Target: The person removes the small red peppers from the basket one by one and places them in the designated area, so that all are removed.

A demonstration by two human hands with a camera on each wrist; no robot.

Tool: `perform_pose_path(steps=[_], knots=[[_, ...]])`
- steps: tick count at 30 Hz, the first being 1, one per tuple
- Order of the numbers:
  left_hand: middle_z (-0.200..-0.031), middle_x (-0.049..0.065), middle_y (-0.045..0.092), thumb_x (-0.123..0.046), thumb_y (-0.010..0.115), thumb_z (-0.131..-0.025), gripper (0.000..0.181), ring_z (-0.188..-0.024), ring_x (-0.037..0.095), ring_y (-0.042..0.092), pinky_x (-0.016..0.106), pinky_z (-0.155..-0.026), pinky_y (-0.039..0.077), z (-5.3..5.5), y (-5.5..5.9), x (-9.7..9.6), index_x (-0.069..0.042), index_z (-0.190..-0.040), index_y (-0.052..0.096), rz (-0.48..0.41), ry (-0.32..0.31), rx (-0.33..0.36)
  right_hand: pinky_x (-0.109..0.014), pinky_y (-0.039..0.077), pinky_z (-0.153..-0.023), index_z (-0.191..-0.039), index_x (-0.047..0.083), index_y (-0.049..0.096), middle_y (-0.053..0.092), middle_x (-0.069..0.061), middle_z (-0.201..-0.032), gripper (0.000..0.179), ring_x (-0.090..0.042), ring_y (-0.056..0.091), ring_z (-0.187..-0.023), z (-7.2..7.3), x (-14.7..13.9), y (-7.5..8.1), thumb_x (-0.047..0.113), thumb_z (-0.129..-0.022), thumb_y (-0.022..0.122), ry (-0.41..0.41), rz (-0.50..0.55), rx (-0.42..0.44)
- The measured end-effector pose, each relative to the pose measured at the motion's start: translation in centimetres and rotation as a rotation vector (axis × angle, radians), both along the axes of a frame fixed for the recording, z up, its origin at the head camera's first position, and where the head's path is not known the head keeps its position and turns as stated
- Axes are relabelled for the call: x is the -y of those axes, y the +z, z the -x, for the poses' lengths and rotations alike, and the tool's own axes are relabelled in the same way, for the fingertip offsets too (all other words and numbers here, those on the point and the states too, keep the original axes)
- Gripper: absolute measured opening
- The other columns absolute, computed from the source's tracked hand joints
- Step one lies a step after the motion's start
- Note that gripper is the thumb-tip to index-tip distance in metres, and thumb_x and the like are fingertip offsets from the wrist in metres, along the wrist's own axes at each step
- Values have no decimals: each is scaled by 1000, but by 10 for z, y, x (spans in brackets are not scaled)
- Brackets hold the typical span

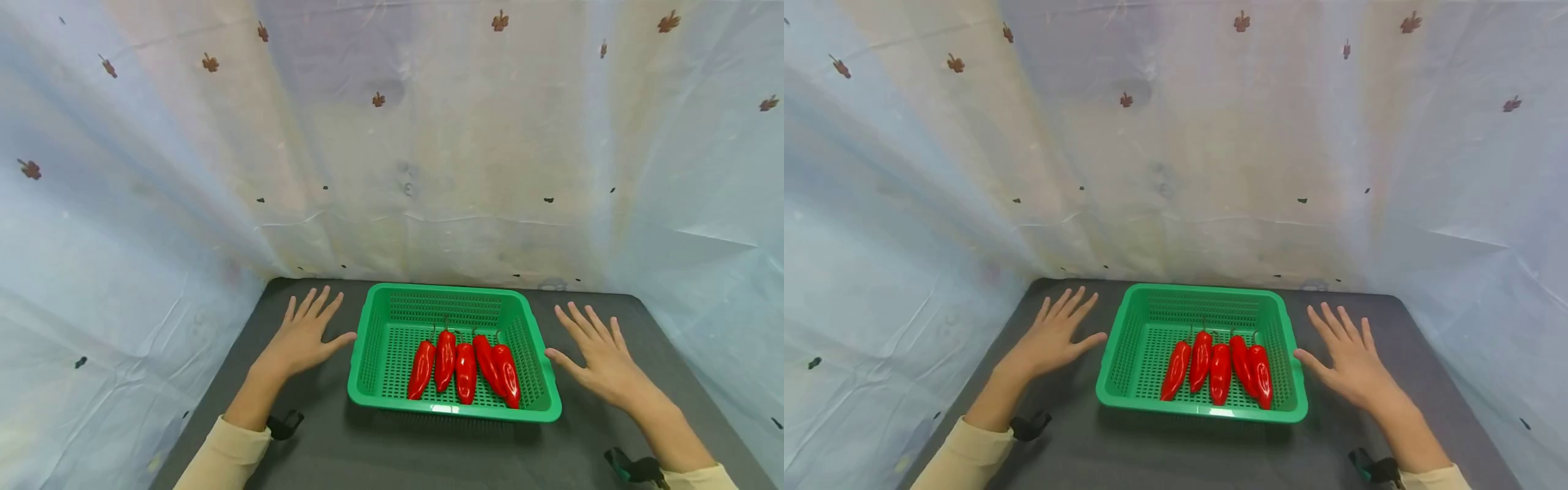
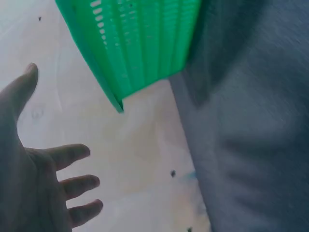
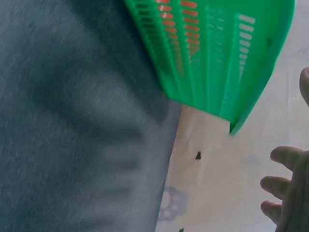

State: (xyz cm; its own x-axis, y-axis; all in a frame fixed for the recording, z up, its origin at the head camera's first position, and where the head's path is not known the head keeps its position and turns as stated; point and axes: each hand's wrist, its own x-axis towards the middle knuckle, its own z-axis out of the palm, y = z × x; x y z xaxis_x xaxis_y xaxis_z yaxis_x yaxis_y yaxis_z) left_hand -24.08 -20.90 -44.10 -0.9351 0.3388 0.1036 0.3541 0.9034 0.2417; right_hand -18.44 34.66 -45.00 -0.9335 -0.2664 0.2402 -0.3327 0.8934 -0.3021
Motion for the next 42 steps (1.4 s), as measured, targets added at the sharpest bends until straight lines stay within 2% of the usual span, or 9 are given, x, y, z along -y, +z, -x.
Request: perform_pose_path(steps=[8, 15, 19, 23, 27, 33, 36, 39, 42], knots=[[-179, 14, 16, -75, 54, -101, 95, -165, 40, 11, 67, -129, 4, 0, 15, -28, -19, -172, 26, 18, -51, -8, -59, -18, -128, -172, 10, 22, 17, -22, -177, 92, -43, 4, -165, -7, 16, 1, 48, -103, 70, 64, 11, -18], [-179, 12, 18, -76, 51, -102, 93, -165, 36, 14, 64, -130, 9, -1, 29, -53, -20, -172, 27, 29, -133, 39, -55, -9, -131, -173, 11, 21, 22, -20, -177, 96, -41, 13, -165, -10, 29, 1, 47, -101, 74, 121, 3, -59], [-179, 11, 19, -75, 51, -103, 92, -165, 34, 16, 61, -131, 12, -3, 38, -67, -21, -172, 27, 32, -181, 76, -53, -4, -133, -171, 5, 22, 24, -20, -176, 99, -40, 16, -164, -13, 36, -2, 49, -100, 75, 129, -4, -70], [-178, 12, 22, -72, 53, -103, 90, -165, 33, 19, 58, -131, 15, -3, 43, -80, -20, -172, 27, 42, -214, 110, -47, -4, -133, -169, 0, 26, 28, -23, -174, 100, -42, 22, -162, -18, 43, -8, 50, -98, 76, 120, -14, -79], [-177, 11, 26, -70, 55, -103, 88, -163, 33, 25, 58, -130, 22, -3, 43, -92, -21, -172, 29, 41, -241, 134, -44, -3, -133, -168, -1, 28, 31, -24, -172, 101, -44, 24, -161, -24, 50, -13, 53, -97, 76, 104, -12, -73], [-175, 9, 32, -65, 60, -104, 83, -158, 34, 37, 61, -117, 43, -2, 41, -108, -25, -171, 31, 21, -273, 202, -46, -1, -134, -168, -3, 26, 27, -25, -174, 103, -46, 22, -161, -30, 56, -19, 57, -98, 73, 84, 6, -21], [-174, 8, 34, -60, 64, -104, 82, -157, 31, 39, 59, -116, 45, -2, 37, -115, -24, -171, 32, -9, -299, 243, -47, 1, -134, -169, -4, 22, 22, -25, -175, 106, -45, 17, -163, -31, 58, -22, 58, -99, 72, 73, 23, 14], [-173, 6, 36, -57, 66, -104, 81, -158, 27, 37, 55, -121, 41, -2, 32, -121, -22, -170, 34, -48, -318, 289, -45, -2, -134, -169, -5, 17, 17, -26, -176, 108, -44, 11, -164, -31, 59, -24, 59, -100, 70, 60, 35, 45], [-172, 5, 39, -55, 67, -104, 80, -158, 26, 38, 52, -122, 41, -2, 30, -127, -20, -169, 36, -57, -322, 310, -38, -7, -132, -169, -5, 14, 14, -27, -176, 110, -44, 9, -164, -31, 60, -23, 61, -100, 69, 48, 45, 73]])
